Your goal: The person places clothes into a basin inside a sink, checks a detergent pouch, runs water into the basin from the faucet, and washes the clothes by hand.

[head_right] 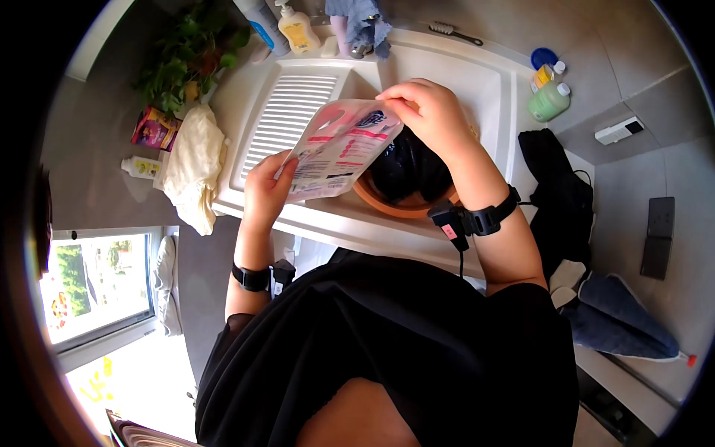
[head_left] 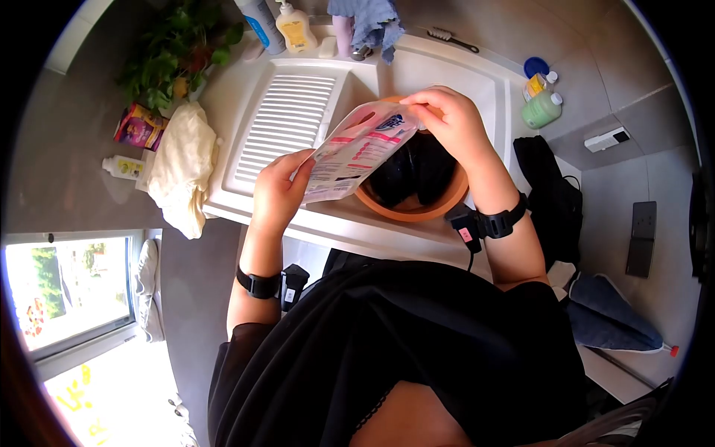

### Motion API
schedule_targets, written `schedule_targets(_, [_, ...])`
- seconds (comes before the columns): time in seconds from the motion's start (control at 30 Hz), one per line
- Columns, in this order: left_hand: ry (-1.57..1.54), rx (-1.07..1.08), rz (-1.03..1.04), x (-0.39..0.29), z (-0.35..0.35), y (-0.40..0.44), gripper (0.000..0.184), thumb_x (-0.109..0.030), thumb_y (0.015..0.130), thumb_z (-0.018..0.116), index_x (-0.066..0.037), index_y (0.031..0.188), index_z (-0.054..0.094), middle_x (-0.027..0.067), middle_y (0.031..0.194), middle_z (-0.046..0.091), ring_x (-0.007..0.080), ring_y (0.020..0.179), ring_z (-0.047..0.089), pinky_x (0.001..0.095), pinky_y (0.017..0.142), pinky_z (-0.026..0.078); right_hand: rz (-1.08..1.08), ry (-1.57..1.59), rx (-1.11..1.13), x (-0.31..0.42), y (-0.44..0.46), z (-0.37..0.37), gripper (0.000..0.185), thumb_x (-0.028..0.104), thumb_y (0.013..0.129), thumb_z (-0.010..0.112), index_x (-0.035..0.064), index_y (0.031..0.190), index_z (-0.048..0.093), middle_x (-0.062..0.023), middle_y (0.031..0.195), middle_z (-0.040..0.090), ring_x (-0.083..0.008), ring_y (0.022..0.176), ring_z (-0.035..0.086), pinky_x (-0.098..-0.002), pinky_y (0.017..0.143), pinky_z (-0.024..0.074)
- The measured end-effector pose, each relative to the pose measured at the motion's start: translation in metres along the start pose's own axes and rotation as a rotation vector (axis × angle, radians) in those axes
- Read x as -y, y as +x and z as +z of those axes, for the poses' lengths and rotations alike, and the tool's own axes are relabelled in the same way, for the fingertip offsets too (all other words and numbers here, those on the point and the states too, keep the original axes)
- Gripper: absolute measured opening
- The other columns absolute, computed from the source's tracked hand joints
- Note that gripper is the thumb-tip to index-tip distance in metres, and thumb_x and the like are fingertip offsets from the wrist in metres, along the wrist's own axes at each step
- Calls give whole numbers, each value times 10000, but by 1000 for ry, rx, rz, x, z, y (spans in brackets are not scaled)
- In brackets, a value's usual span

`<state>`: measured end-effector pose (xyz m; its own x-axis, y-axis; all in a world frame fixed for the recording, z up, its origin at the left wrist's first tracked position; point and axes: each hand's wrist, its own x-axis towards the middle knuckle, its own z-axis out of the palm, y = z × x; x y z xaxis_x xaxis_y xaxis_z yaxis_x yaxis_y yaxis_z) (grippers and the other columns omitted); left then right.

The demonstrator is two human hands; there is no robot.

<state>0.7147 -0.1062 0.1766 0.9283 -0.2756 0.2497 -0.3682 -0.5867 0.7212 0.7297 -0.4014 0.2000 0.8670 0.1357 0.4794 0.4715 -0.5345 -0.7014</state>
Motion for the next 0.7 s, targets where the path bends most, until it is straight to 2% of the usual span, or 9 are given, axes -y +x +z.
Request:
schedule_targets(0.13, [33, -14, 17, 1, -2, 0, 162, -104, 840, 626, -44, 985, 669, 141, 894, 671, 280, 820, 649, 322, 719, 498, 90, 6, -88, -8, -19, -10, 281, -6, 834, 596, 34, 1112, 609, -67, 1020, 641, -152, 980, 593, -274, 901, 446])
schedule_targets(0.23, [-17, -38, -10, 6, -5, -5, 162, -87, 840, 625, -43, 990, 667, 139, 882, 669, 275, 804, 648, 317, 714, 494, 302, 329, -221, -50, -52, -14, 264, 110, 903, 572, 54, 1161, 592, -45, 1076, 627, -140, 1041, 552, -261, 903, 422])
schedule_targets(0.33, [-42, -41, -19, 10, -6, -8, 165, -72, 838, 624, -43, 995, 664, 138, 871, 668, 271, 790, 646, 313, 710, 490, 660, 502, -427, -60, -76, -14, 241, 212, 945, 529, 77, 1126, 612, -15, 1069, 620, -111, 997, 547, -237, 811, 429])
schedule_targets(0.37, [-38, -40, -16, 13, -5, -9, 165, -68, 837, 624, -44, 996, 664, 138, 865, 667, 268, 786, 646, 313, 708, 489, 738, 490, -395, -68, -86, -10, 276, 287, 970, 474, 103, 1110, 626, 36, 940, 593, -62, 845, 512, -195, 719, 392])
schedule_targets(0.4, [-35, -36, -19, 10, -6, -9, 164, -70, 838, 624, -45, 995, 664, 138, 865, 667, 268, 787, 646, 313, 708, 489, 849, 564, -336, -73, -95, -4, 353, 354, 981, 433, 92, 1114, 630, 71, 795, 495, -42, 716, 419, -194, 647, 355])
schedule_targets(0.47, [-31, -32, -26, 5, -6, -8, 161, -72, 839, 624, -47, 992, 666, 138, 865, 667, 268, 789, 646, 315, 707, 489, 918, 902, -87, -75, -108, 6, 487, 453, 983, 362, 75, 1152, 619, 76, 728, 409, -53, 666, 360, -199, 618, 324])
schedule_targets(0.53, [-44, -25, -18, 3, -5, -7, 159, -81, 840, 626, -47, 990, 666, 139, 865, 668, 268, 790, 647, 316, 709, 491, 961, 1087, 11, -65, -114, 20, 590, 520, 975, 296, 66, 1215, 585, 72, 718, 383, -63, 657, 333, -208, 615, 307])
schedule_targets(0.57, [-49, -22, -15, 2, -4, -6, 158, -85, 841, 627, -47, 989, 667, 139, 865, 668, 268, 791, 647, 316, 709, 492, 995, 1151, -6, -57, -113, 24, 638, 557, 961, 284, 59, 1247, 561, 69, 737, 398, -71, 675, 339, -217, 636, 311])
schedule_targets(0.7, [-57, 14, -11, 5, 0, -8, 154, -105, 849, 628, -45, 985, 667, 141, 870, 669, 272, 798, 648, 319, 715, 496, 872, 1373, -114, -52, -104, 30, 722, 635, 912, 326, 49, 1294, 507, 64, 788, 440, -74, 719, 385, -224, 662, 339])
